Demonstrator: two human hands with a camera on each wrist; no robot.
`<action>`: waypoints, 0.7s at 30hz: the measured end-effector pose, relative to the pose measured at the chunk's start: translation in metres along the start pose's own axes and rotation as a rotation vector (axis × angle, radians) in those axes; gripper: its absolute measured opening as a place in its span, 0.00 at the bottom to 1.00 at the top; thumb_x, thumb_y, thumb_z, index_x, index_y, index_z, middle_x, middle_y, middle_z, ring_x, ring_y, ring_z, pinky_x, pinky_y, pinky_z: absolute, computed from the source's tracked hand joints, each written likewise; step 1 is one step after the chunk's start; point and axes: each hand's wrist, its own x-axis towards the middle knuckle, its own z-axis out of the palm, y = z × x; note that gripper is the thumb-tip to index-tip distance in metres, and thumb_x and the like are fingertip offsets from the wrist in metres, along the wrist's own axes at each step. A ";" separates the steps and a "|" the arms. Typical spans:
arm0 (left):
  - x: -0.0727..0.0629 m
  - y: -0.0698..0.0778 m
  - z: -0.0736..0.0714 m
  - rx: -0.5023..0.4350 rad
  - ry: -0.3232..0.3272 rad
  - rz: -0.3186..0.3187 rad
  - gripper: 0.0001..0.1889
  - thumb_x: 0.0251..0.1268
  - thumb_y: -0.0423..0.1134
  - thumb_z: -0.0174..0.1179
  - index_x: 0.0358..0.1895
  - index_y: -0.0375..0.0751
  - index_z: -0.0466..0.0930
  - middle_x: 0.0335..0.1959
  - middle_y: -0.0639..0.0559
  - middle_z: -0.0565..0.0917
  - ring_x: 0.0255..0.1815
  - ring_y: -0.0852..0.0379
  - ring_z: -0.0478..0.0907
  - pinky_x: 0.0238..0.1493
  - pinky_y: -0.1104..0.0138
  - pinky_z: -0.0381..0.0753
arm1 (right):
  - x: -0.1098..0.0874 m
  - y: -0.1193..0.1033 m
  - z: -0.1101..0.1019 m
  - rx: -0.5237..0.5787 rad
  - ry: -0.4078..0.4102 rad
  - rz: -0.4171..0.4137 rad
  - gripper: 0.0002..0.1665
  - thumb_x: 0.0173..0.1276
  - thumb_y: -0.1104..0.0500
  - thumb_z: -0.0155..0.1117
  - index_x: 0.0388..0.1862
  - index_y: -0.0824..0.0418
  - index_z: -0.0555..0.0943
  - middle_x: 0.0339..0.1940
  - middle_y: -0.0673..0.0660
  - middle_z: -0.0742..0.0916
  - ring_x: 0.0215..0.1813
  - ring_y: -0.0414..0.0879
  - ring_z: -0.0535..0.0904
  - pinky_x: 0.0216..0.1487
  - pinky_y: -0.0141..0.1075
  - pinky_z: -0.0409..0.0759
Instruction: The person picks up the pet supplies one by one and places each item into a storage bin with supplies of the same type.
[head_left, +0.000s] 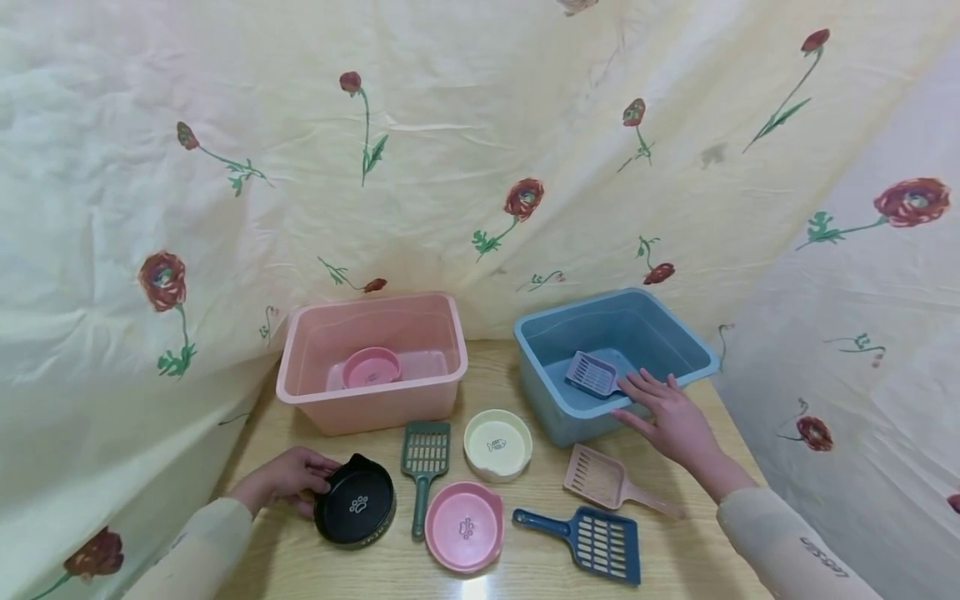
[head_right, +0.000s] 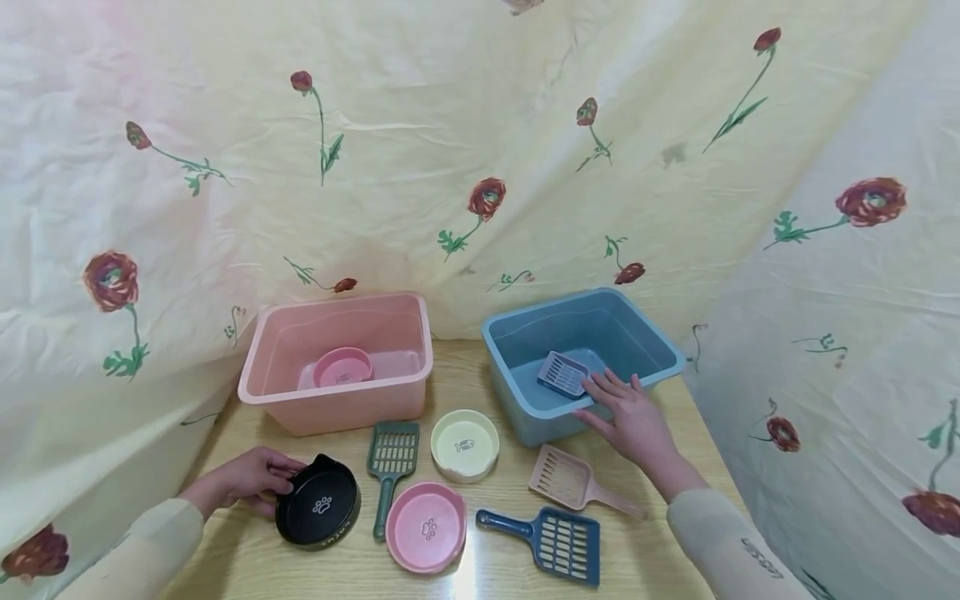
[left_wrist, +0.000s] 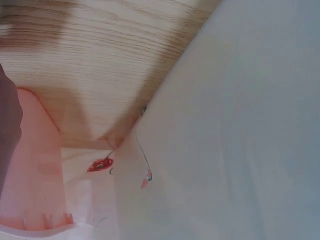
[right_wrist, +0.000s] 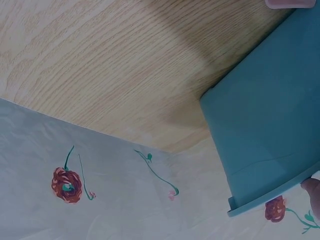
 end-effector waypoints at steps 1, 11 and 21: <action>-0.001 -0.001 0.000 0.000 0.001 -0.005 0.26 0.65 0.20 0.62 0.68 0.20 0.74 0.57 0.25 0.84 0.46 0.44 0.88 0.34 0.53 0.93 | 0.001 -0.001 0.000 0.001 -0.002 -0.002 0.41 0.67 0.44 0.77 0.73 0.63 0.80 0.72 0.68 0.81 0.76 0.70 0.73 0.75 0.72 0.62; -0.017 0.011 -0.011 0.008 -0.034 -0.003 0.27 0.64 0.20 0.62 0.68 0.20 0.76 0.55 0.29 0.86 0.46 0.44 0.88 0.35 0.51 0.93 | 0.003 -0.004 0.000 0.022 0.016 -0.026 0.41 0.66 0.45 0.78 0.72 0.64 0.81 0.71 0.69 0.81 0.75 0.71 0.74 0.75 0.72 0.62; -0.049 0.081 -0.029 0.110 -0.046 -0.035 0.27 0.66 0.21 0.61 0.69 0.25 0.77 0.57 0.33 0.86 0.47 0.45 0.88 0.35 0.53 0.93 | 0.002 -0.002 0.000 0.021 0.023 -0.028 0.41 0.66 0.43 0.77 0.71 0.65 0.81 0.71 0.70 0.81 0.75 0.72 0.73 0.75 0.72 0.62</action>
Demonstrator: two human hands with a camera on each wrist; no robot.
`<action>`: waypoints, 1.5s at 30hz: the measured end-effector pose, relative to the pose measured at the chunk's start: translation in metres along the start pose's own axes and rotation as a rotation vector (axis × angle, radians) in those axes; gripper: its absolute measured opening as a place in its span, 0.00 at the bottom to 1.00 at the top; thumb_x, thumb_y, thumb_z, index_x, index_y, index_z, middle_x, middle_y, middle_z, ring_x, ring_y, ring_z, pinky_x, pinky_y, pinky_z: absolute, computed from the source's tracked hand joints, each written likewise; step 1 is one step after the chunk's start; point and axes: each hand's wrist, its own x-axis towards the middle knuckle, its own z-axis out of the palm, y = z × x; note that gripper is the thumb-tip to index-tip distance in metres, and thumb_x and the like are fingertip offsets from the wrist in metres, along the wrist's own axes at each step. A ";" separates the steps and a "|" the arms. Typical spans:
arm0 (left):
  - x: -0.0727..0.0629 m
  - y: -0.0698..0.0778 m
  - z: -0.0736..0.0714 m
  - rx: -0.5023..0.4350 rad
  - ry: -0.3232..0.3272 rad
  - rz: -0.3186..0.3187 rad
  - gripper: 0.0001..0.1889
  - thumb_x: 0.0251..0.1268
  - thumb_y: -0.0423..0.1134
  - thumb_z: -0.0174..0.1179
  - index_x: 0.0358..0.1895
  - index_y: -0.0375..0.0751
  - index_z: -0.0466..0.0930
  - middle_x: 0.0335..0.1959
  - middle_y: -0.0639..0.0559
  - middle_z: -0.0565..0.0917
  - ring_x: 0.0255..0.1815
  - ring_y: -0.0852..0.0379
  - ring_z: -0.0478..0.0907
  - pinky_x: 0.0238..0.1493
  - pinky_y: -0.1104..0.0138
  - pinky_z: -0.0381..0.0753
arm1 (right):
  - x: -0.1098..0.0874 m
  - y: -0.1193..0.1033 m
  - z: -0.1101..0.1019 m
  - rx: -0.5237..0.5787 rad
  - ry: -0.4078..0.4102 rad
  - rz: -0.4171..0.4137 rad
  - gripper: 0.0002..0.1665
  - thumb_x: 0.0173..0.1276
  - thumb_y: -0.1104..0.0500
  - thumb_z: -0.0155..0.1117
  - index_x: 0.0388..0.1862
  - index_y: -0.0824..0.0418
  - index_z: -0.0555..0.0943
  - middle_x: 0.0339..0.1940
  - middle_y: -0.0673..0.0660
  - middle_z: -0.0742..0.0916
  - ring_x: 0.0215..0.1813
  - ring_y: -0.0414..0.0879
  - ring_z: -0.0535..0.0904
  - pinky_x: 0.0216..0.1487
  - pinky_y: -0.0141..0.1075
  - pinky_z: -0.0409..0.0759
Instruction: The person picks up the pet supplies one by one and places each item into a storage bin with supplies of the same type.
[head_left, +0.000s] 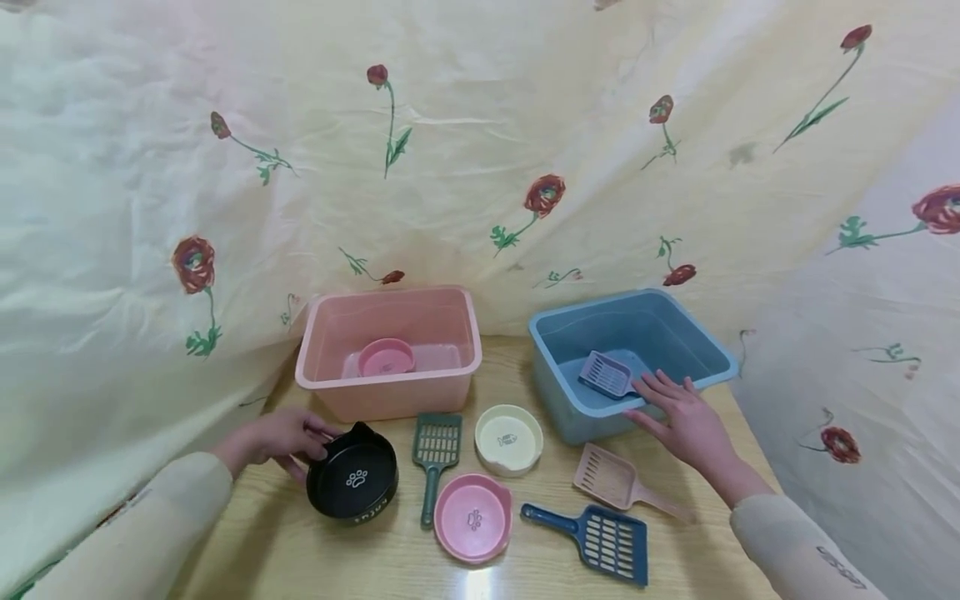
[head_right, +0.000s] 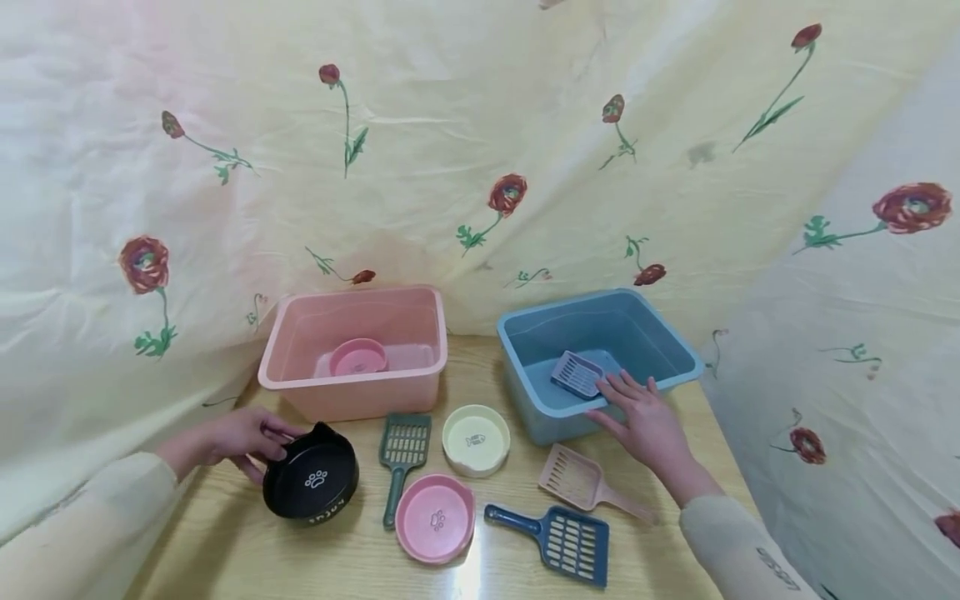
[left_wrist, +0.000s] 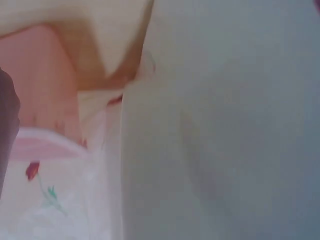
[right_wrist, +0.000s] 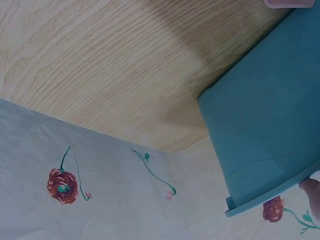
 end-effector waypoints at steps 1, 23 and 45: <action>-0.001 0.009 -0.003 0.007 -0.003 -0.004 0.27 0.66 0.21 0.62 0.69 0.26 0.77 0.56 0.34 0.86 0.47 0.45 0.88 0.35 0.53 0.93 | -0.001 0.001 -0.001 -0.001 -0.003 0.008 0.41 0.67 0.43 0.77 0.71 0.65 0.81 0.71 0.70 0.81 0.75 0.72 0.73 0.76 0.71 0.62; 0.025 0.164 -0.068 0.235 -0.112 0.037 0.28 0.75 0.24 0.58 0.76 0.27 0.70 0.67 0.28 0.81 0.51 0.47 0.88 0.43 0.55 0.93 | -0.001 0.002 -0.003 -0.010 -0.049 0.026 0.38 0.69 0.44 0.76 0.71 0.64 0.81 0.71 0.69 0.81 0.76 0.70 0.73 0.74 0.74 0.62; 0.105 0.186 -0.078 0.257 0.067 0.126 0.26 0.76 0.24 0.58 0.75 0.29 0.73 0.62 0.26 0.83 0.50 0.40 0.89 0.45 0.53 0.92 | -0.005 -0.003 -0.007 -0.038 -0.032 -0.002 0.38 0.68 0.46 0.76 0.71 0.63 0.82 0.69 0.68 0.83 0.74 0.70 0.76 0.73 0.74 0.64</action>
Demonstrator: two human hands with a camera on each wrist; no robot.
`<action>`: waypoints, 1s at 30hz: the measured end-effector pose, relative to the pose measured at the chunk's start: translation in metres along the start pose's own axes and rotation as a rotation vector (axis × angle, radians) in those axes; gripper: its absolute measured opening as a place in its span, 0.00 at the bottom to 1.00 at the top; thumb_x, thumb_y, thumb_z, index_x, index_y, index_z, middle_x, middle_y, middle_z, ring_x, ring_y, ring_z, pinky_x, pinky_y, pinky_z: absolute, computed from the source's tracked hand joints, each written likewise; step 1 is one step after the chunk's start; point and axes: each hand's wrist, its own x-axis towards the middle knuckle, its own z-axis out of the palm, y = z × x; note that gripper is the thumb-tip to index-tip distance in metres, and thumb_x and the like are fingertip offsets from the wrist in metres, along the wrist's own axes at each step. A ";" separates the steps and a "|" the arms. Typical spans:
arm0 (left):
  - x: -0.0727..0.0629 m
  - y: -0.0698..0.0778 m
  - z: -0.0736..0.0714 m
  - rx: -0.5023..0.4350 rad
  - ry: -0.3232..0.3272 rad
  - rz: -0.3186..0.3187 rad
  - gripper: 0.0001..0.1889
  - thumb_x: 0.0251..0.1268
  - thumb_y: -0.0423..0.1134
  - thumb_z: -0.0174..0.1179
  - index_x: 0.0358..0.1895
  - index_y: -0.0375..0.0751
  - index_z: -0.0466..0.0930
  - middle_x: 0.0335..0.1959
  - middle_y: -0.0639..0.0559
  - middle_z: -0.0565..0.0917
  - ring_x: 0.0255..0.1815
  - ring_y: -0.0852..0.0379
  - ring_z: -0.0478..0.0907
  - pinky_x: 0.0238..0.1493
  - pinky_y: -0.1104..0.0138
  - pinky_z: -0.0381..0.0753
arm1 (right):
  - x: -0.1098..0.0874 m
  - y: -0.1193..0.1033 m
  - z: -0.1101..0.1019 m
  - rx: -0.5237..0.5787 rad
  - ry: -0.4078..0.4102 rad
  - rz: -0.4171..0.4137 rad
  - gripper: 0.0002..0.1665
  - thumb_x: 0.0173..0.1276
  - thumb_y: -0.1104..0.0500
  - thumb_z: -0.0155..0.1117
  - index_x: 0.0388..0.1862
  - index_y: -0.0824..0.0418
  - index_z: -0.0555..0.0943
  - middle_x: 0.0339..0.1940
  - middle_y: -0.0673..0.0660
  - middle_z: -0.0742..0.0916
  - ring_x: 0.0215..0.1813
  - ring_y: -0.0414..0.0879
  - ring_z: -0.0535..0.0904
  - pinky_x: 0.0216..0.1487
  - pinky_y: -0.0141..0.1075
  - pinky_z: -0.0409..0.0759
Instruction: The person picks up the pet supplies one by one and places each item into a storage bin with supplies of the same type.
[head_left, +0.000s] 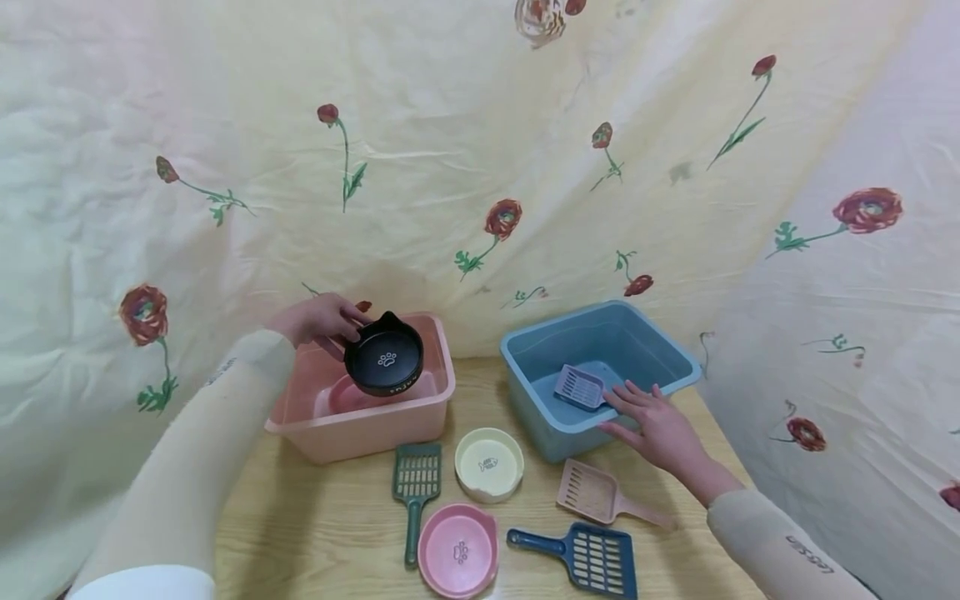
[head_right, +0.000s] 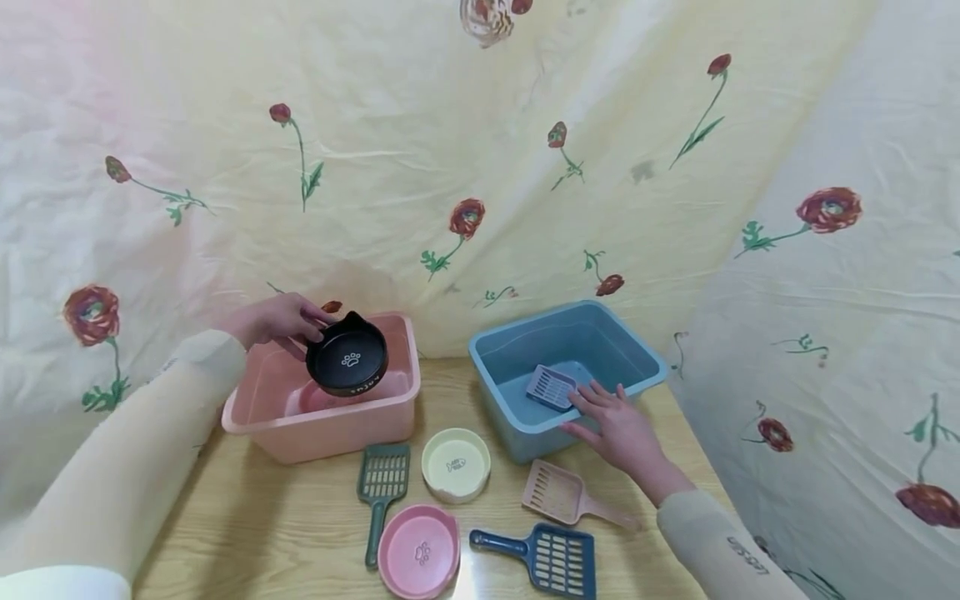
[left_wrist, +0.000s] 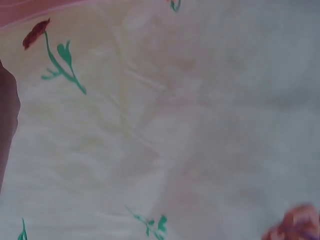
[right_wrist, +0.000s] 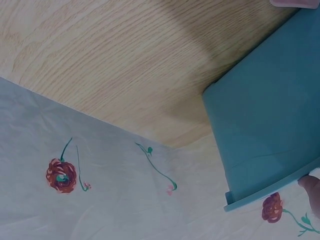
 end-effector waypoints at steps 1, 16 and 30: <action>0.005 -0.004 0.003 -0.005 0.007 0.000 0.26 0.76 0.24 0.58 0.75 0.30 0.73 0.62 0.26 0.83 0.50 0.40 0.89 0.44 0.53 0.92 | 0.000 0.000 0.000 0.002 0.001 0.000 0.38 0.68 0.46 0.77 0.71 0.63 0.82 0.69 0.69 0.83 0.74 0.70 0.76 0.74 0.74 0.63; 0.053 -0.051 0.055 -0.163 0.005 -0.040 0.25 0.75 0.25 0.59 0.73 0.32 0.76 0.67 0.29 0.79 0.50 0.37 0.87 0.48 0.56 0.92 | 0.003 -0.004 0.001 0.003 0.012 -0.005 0.38 0.66 0.47 0.78 0.70 0.64 0.82 0.69 0.69 0.83 0.73 0.71 0.76 0.72 0.74 0.64; 0.060 -0.059 0.069 -0.201 0.030 -0.077 0.24 0.76 0.25 0.59 0.72 0.34 0.78 0.66 0.30 0.79 0.56 0.34 0.85 0.48 0.55 0.92 | 0.002 -0.003 0.001 -0.001 -0.015 0.016 0.38 0.67 0.47 0.78 0.72 0.63 0.81 0.70 0.69 0.82 0.74 0.70 0.75 0.74 0.74 0.62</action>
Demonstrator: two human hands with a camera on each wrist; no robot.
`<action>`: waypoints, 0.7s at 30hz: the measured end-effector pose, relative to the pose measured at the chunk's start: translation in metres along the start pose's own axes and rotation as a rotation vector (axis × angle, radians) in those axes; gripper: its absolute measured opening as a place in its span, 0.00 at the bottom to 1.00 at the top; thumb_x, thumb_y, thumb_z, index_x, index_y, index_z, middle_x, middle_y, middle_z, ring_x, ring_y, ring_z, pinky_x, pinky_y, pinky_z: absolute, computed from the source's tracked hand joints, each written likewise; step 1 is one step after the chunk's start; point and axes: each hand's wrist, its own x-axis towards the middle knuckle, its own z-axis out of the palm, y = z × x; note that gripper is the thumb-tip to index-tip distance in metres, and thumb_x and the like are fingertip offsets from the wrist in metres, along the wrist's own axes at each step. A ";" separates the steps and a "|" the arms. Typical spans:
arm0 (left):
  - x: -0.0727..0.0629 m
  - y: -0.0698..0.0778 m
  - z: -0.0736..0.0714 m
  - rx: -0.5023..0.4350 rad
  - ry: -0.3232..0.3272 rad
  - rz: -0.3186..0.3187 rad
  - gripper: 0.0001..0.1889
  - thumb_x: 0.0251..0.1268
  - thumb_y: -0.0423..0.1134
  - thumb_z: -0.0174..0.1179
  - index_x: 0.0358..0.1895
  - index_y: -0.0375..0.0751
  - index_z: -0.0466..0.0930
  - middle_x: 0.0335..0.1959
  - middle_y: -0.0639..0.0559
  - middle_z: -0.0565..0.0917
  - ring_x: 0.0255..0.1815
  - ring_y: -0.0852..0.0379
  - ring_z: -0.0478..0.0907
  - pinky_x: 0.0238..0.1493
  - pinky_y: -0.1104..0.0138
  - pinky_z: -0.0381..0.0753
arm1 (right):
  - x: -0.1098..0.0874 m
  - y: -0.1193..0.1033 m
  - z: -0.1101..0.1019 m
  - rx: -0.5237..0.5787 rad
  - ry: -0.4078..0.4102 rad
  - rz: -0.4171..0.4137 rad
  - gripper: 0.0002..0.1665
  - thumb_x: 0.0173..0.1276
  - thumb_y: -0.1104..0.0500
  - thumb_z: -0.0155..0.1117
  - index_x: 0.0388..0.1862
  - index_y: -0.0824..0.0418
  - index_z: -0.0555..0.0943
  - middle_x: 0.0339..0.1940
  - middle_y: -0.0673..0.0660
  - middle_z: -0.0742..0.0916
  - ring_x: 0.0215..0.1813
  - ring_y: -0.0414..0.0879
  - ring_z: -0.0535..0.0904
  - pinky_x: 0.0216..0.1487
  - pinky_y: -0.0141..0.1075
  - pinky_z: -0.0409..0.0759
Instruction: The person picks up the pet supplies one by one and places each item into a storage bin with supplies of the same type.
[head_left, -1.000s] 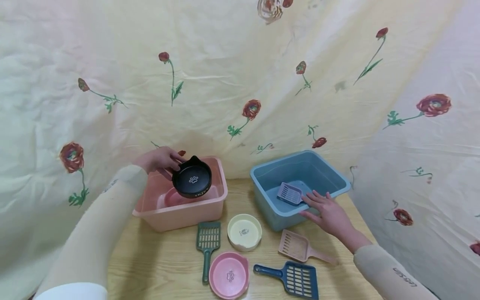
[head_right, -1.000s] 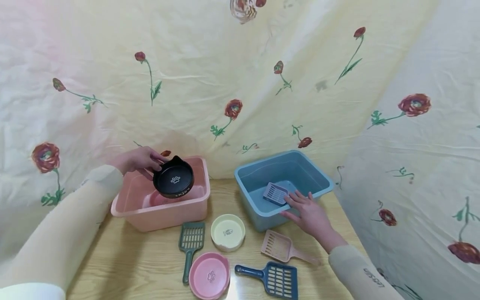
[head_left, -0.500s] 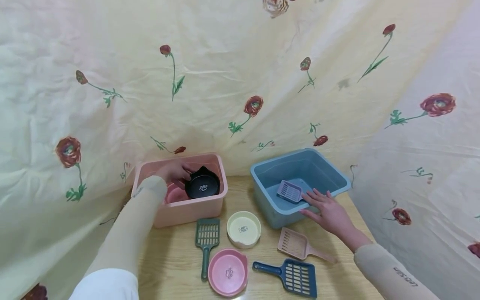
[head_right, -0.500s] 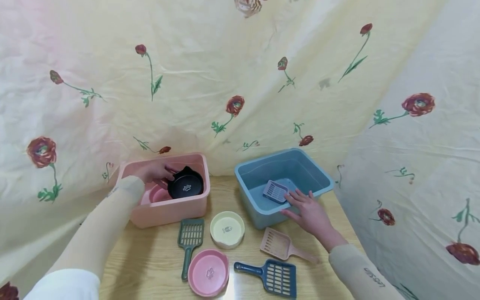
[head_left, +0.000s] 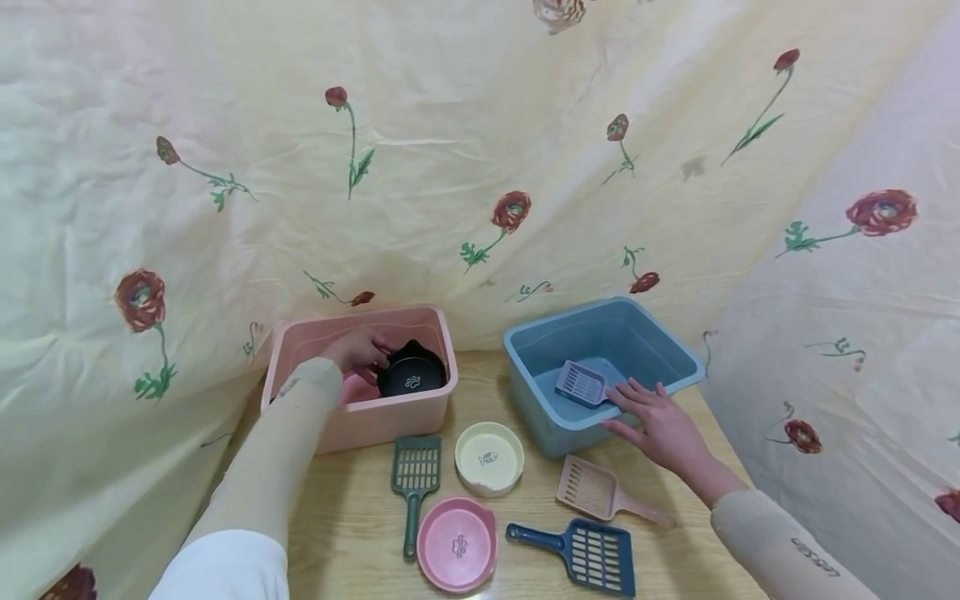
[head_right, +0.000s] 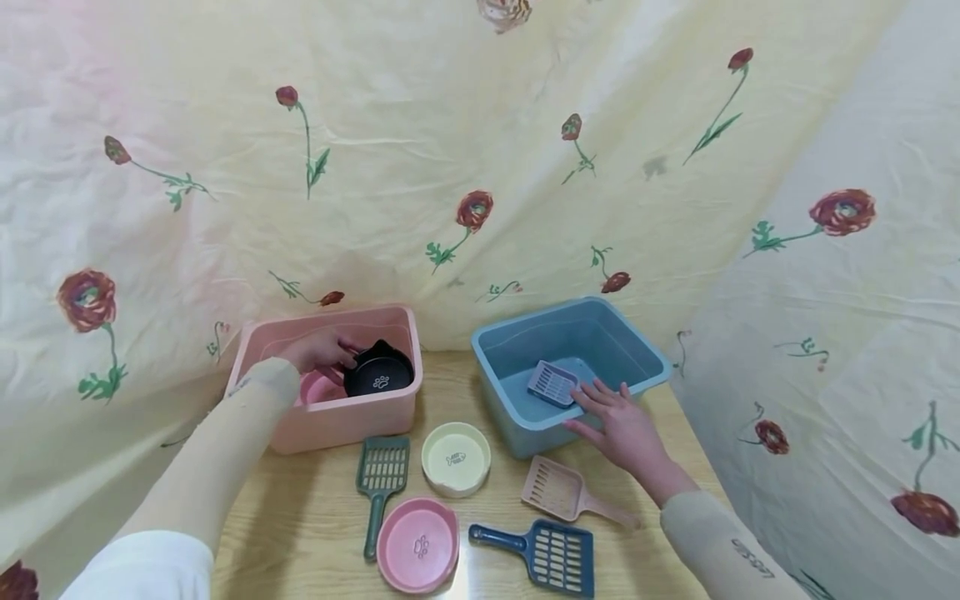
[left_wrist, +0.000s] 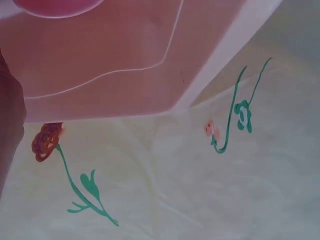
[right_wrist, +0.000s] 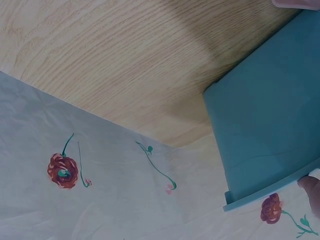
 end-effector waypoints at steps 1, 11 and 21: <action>0.000 0.000 0.001 0.002 -0.001 0.004 0.24 0.76 0.25 0.58 0.73 0.34 0.78 0.67 0.29 0.79 0.57 0.33 0.85 0.49 0.55 0.92 | 0.000 0.000 0.000 0.000 -0.001 0.002 0.38 0.67 0.47 0.78 0.72 0.63 0.81 0.70 0.68 0.82 0.74 0.70 0.75 0.74 0.74 0.62; 0.000 -0.005 0.000 -0.050 -0.039 0.029 0.25 0.78 0.28 0.58 0.75 0.29 0.72 0.67 0.27 0.80 0.49 0.38 0.87 0.53 0.52 0.91 | -0.001 -0.001 0.000 -0.020 0.022 -0.029 0.38 0.66 0.47 0.78 0.70 0.64 0.82 0.69 0.68 0.83 0.72 0.69 0.77 0.73 0.74 0.65; -0.002 0.008 -0.014 -0.103 -0.130 0.051 0.30 0.80 0.28 0.56 0.80 0.26 0.62 0.73 0.25 0.74 0.66 0.33 0.79 0.67 0.45 0.82 | -0.001 -0.001 -0.001 -0.015 0.047 -0.045 0.37 0.65 0.47 0.78 0.69 0.65 0.83 0.68 0.69 0.84 0.71 0.70 0.78 0.71 0.75 0.66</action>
